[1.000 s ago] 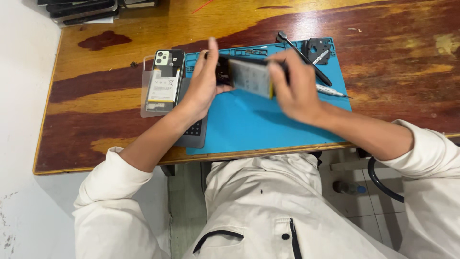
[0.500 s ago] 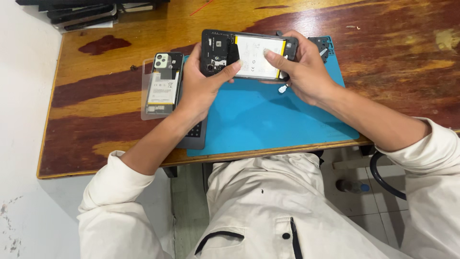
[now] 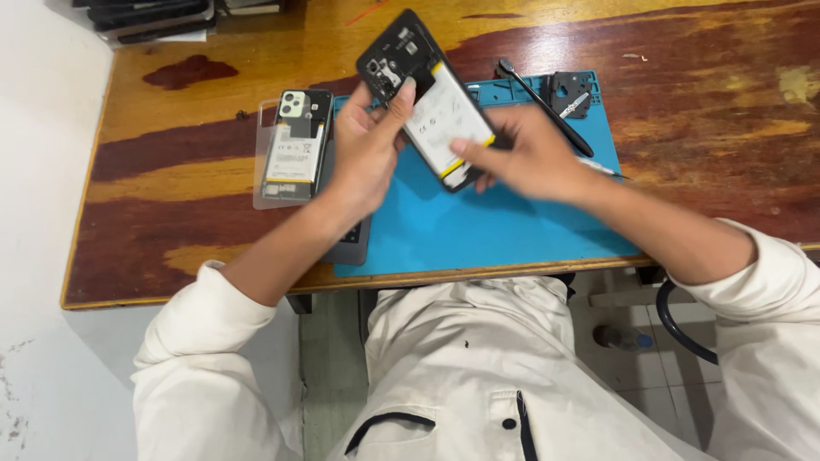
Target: The person reassembles a disassembled smartphone on a blue mat. They use tweezers and a screwdriver to place internal components, connect ribbon cables, and install the battery. The person then fits the back cover and secures screws.
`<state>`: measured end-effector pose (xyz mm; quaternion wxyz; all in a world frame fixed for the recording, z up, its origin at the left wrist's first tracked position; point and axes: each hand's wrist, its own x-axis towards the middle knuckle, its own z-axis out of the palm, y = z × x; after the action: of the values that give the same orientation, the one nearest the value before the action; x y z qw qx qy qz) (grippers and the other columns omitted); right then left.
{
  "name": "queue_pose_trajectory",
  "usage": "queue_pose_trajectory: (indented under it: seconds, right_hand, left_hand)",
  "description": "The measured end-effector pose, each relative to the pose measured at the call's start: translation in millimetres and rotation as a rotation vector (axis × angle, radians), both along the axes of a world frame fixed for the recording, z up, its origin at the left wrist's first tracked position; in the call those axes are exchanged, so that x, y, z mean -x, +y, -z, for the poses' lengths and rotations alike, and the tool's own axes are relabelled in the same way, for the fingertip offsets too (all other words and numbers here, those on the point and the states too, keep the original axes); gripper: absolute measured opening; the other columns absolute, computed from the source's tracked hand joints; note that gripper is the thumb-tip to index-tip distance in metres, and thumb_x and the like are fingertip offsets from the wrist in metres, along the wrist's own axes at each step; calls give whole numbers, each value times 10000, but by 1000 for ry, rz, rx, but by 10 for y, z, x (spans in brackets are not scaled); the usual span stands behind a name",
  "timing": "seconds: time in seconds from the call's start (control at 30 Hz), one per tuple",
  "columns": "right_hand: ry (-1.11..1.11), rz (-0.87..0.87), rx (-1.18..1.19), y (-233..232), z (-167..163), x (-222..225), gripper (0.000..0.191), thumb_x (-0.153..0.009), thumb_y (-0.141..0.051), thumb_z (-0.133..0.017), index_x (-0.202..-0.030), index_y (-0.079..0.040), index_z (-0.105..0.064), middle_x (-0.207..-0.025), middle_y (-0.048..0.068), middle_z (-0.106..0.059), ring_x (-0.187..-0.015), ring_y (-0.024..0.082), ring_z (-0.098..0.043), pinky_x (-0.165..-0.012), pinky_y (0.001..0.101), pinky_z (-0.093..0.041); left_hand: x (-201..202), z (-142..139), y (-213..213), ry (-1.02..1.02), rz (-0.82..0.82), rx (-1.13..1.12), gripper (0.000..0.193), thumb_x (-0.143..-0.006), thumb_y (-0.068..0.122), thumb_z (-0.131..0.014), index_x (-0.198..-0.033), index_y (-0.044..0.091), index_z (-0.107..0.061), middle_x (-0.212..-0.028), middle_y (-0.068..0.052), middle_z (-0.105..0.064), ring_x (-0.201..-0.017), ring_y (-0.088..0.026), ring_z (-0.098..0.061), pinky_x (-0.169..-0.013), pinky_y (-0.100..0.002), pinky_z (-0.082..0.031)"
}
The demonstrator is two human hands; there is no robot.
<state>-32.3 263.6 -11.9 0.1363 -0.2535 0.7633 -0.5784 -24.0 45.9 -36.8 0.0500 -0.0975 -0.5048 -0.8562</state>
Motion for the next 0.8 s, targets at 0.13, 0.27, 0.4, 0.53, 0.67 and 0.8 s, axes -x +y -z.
queue_pose_trajectory:
  seconds: [0.13,0.27,0.4,0.53,0.67,0.8]
  right_hand:
    - [451,37,-216,-172,91,-234,254,-1024,-230,-654,-1015,24,-653,-773,147,-720,-593,252,-691,-530,375,-544]
    - [965,108,-552,-342,63,-205,367,-1052,-309,-648,-891,17,-591,-657,150,-653,-525,361,-606,-494,479,-475]
    - [1149,163,-689,-439,19,-269,431,-960,-407,-666,-762,-29,-606,-544,122,-615,-451,289,-605,-396,446,-451]
    - [1131,101,-698,-455,62,-334,424,-960,-376,-674,-689,-60,-597,-545,114,-612,-441,286,-598,-400,433,-451]
    - [1151,81,-639,-469,197,-316,408,-971,-361,-665,-723,-44,-599,-544,118,-605,-439,304,-592,-411,432,-461]
    - [1072,47,-628,-457,281,-271,402,-1016,-316,-637,-738,-32,-581,-547,133,-591,-440,327,-583,-430,444,-470]
  left_hand:
    - [53,94,210,-56,-136,-6,437,-1049,441,-487,-1264,73,-583,-1171,-23,-660,-1068,-109,-625,-961,-286,-511]
    - [325,4,266,-308,-306,-62,652,-960,707,-362,-1069,114,-611,-866,29,-607,-798,-85,-610,-738,-292,-545]
    - [424,-110,303,-166,32,-287,603,-992,766,-412,-782,201,-439,-503,80,-329,-389,-62,-344,-326,-251,-308]
    - [402,-164,237,-168,158,-321,611,-954,765,-401,-750,188,-400,-470,35,-336,-348,-101,-343,-306,-280,-282]
    - [406,-188,215,-121,269,-279,651,-949,779,-405,-724,169,-376,-448,1,-357,-318,-122,-351,-294,-280,-278]
    - [426,-169,224,-147,238,-281,648,-949,780,-380,-711,177,-370,-445,7,-356,-317,-118,-344,-293,-280,-281]
